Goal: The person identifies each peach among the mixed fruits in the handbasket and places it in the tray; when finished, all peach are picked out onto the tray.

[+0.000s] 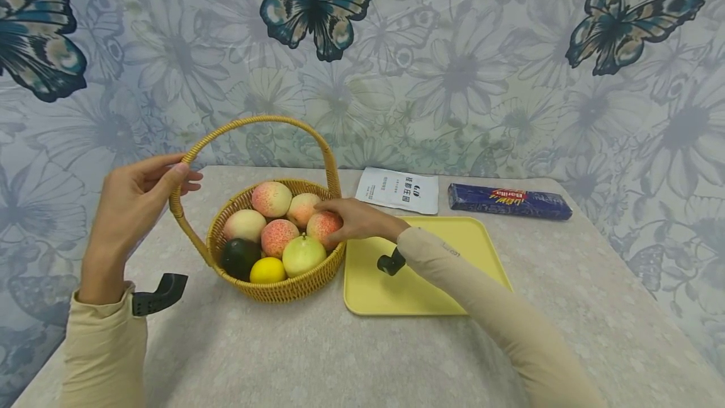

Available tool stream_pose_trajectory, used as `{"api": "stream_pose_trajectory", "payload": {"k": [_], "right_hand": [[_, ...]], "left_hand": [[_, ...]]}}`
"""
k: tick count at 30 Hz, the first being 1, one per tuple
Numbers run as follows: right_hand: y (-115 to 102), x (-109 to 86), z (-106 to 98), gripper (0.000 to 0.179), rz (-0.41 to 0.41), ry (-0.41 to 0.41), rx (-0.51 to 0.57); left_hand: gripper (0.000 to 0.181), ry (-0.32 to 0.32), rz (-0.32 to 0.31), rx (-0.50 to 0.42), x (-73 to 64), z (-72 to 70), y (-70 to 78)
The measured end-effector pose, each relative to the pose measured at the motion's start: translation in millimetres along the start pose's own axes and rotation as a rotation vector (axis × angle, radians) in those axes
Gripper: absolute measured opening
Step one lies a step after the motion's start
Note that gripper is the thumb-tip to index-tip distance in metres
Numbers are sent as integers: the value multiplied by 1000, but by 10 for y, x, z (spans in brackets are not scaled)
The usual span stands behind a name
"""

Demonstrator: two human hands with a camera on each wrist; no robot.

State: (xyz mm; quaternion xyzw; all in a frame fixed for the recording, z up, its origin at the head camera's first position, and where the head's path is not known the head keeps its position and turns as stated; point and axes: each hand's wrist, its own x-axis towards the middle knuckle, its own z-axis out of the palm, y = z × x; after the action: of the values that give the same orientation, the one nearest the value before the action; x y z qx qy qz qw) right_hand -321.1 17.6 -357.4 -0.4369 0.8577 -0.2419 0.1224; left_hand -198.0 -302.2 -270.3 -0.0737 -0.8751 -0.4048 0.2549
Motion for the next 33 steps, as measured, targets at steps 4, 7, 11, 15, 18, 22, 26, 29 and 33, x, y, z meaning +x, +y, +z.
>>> {"api": "stream_pose_trajectory", "payload": {"k": [4, 7, 11, 15, 18, 22, 26, 29, 33], "right_hand": [[-29, 19, -6, 71, 11, -19, -56], [-47, 32, -11, 71, 20, -32, -83], [-60, 43, -12, 69, 22, -41, -99], [-48, 47, -4, 64, 4, -31, -106], [-27, 48, 0, 62, -10, -17, -111], [-3, 45, -3, 62, -26, -7, -111], [9, 41, -5, 61, -43, -4, -106], [23, 38, 4, 61, -57, 2, -107], [44, 30, 23, 61, -75, 21, -112]], "left_hand": [[39, -2, 2, -2, -5, -1, -2], [39, -4, 3, -6, -7, -2, -7], [40, -3, 2, 1, -6, 2, -9], [40, 0, 0, 6, -8, 2, -11], [40, 1, -2, 2, -6, 1, -10], [40, 2, -4, -5, 1, 2, -2], [40, 2, -2, -8, 3, 2, 4], [39, 1, 2, -11, 1, 1, 3], [39, -1, 9, -18, -3, -1, 2]]}}
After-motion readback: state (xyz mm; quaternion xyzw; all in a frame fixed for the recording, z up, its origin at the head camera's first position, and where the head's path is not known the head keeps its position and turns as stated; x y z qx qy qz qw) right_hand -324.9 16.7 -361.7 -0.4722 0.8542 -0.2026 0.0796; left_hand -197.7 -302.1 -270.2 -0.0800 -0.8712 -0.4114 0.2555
